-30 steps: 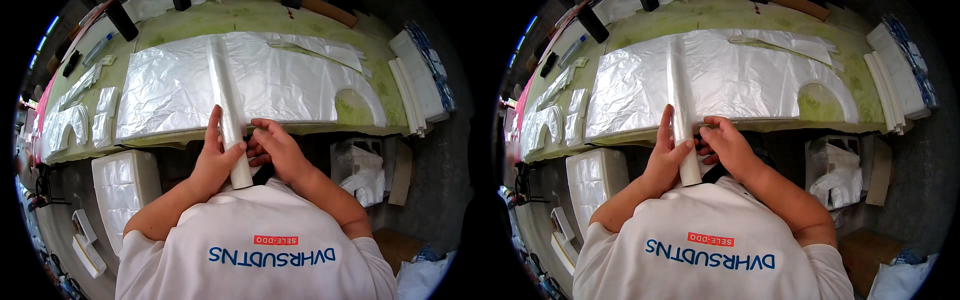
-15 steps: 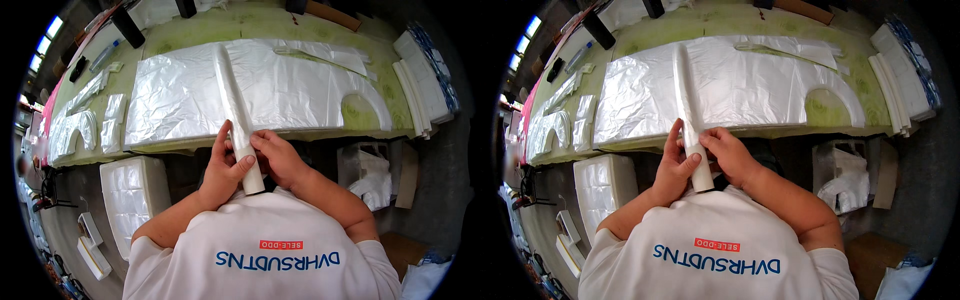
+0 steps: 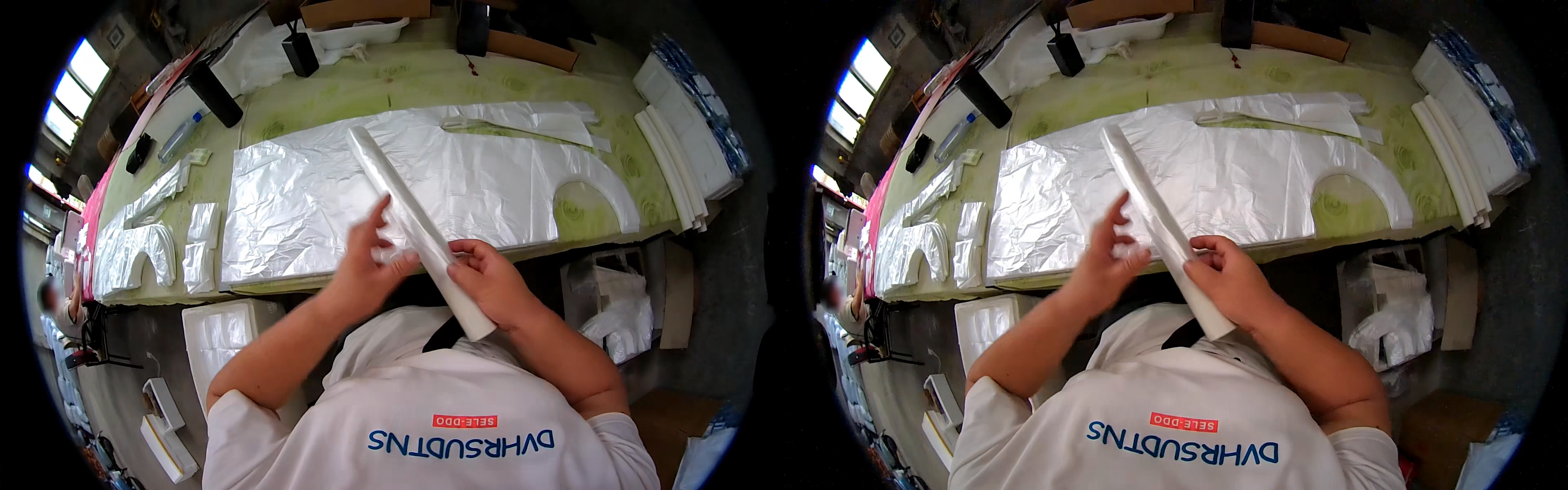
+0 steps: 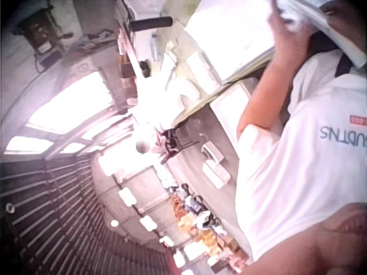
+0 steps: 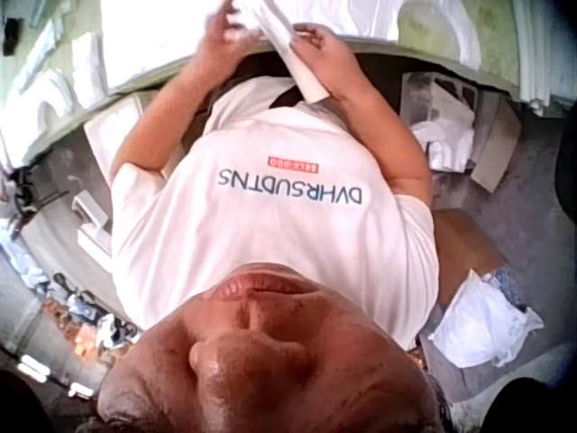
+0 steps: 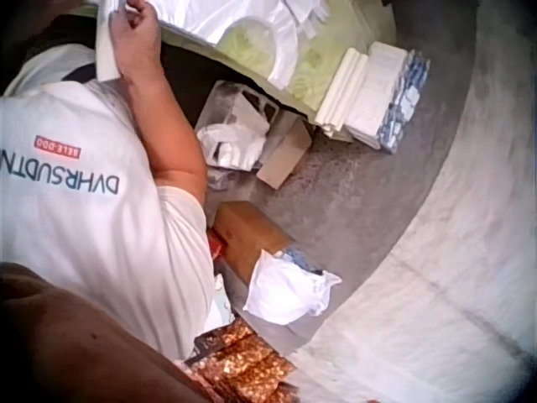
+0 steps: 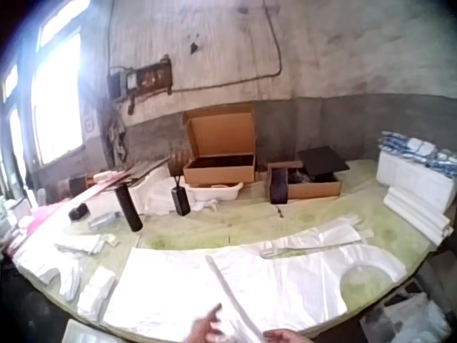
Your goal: The person wraps a white rectangular object with clear plastic film on a workbench. They unroll the film, fold it over the object, and smooth it down repeatedly. The wrapped item is set aside, and the process is repeated with another object.
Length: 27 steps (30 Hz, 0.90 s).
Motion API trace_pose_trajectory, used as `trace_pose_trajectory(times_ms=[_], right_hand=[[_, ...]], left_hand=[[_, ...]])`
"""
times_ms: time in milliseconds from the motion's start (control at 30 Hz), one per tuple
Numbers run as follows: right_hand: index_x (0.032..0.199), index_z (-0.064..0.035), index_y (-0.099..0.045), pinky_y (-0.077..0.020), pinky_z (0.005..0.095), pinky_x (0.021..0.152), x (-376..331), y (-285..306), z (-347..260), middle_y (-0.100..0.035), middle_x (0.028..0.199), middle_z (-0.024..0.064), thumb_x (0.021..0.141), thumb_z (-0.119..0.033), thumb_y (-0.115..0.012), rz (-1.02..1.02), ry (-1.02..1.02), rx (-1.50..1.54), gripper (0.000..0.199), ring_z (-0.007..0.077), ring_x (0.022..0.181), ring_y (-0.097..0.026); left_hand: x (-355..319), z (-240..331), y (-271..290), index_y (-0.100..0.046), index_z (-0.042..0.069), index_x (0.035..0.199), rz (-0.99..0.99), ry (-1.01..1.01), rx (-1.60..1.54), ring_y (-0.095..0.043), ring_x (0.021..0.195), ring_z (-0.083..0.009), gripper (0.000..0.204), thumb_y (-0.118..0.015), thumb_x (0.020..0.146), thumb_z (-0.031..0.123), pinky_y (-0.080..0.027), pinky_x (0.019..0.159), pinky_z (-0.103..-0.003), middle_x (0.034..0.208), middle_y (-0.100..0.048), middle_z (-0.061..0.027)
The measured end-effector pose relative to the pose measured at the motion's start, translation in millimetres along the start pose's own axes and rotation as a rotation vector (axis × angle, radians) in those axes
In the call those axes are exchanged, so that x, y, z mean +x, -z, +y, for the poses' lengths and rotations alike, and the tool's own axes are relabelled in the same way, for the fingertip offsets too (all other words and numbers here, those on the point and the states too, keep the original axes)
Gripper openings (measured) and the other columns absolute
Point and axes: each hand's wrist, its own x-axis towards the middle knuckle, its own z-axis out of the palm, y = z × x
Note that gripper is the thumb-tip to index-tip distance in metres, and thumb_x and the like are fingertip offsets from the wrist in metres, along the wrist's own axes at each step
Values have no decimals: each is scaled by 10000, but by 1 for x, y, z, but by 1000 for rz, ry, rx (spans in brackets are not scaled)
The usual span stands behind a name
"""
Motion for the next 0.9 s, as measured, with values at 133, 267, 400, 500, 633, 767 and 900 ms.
trace_pose_trajectory(times_ms=[133, 267, 400, 500, 633, 767, 900], right_hand=[[1317, -17, -571, -527, 285, 812, -12, 27, 6, -657, 1077, 72, 906, -150, -727, 17, 80, -251, 459, 116, 870, -604], [1328, -17, -567, -527, 277, 813, -24, 45, 12, -652, 1084, 60, 896, -131, -738, -9, 58, -225, 479, 96, 874, -599], [1331, -10, -564, -524, 260, 828, -30, 55, 16, -641, 1107, 59, 889, -109, -745, -34, 8, -144, 487, 87, 896, -598], [1338, -12, -561, -526, 260, 835, -30, 58, 18, -635, 1118, 60, 887, -99, -747, -45, -6, -109, 496, 89, 903, -601], [1349, -19, -561, -529, 263, 841, -25, 60, 17, -635, 1131, 64, 892, -99, -744, -80, -8, -138, 499, 93, 914, -606], [1413, -37, -499, -532, 290, 847, -13, 48, 9, -643, 1135, 87, 903, -138, -747, -108, -15, -170, 577, 130, 947, -624], [1484, -60, -405, -529, 335, 874, -16, 39, 6, -659, 1118, 118, 904, -192, -764, -187, -111, -188, 695, 181, 995, -644]], left_hand=[[82, -17, 39, -322, 197, 1596, 276, 92, 119, -583, 1080, -219, 837, -788, 900, 211, -539, 898, -372, 1415, -426, -169], [132, -20, 74, -409, 99, 1544, 96, 309, 7, -637, 1011, -213, 784, -796, 895, 308, -545, 825, -358, 1445, -488, -179], [157, 0, 87, -514, 9, 1448, -191, 445, 168, -610, 1097, -242, 761, -814, 862, 391, -500, 922, -373, 1324, -607, -164], [174, 2, 93, -572, 12, 1381, -321, 478, 322, -586, 1122, -243, 705, -810, 848, 408, -464, 978, -366, 1257, -634, -139], [190, -10, 102, -673, 35, 1149, -360, 516, 159, -587, 918, -163, 418, -749, 886, 351, -482, 791, -295, 1018, -643, -76], [198, -19, 106, -666, 69, 922, -228, 600, -30, -501, 668, -106, 195, -658, 931, 263, -417, 584, -267, 776, -558, -12], [210, -39, 116, -661, 79, 920, -110, 580, -37, -481, 606, -118, 139, -622, 931, 213, -402, 540, -288, 729, -547, -18]])
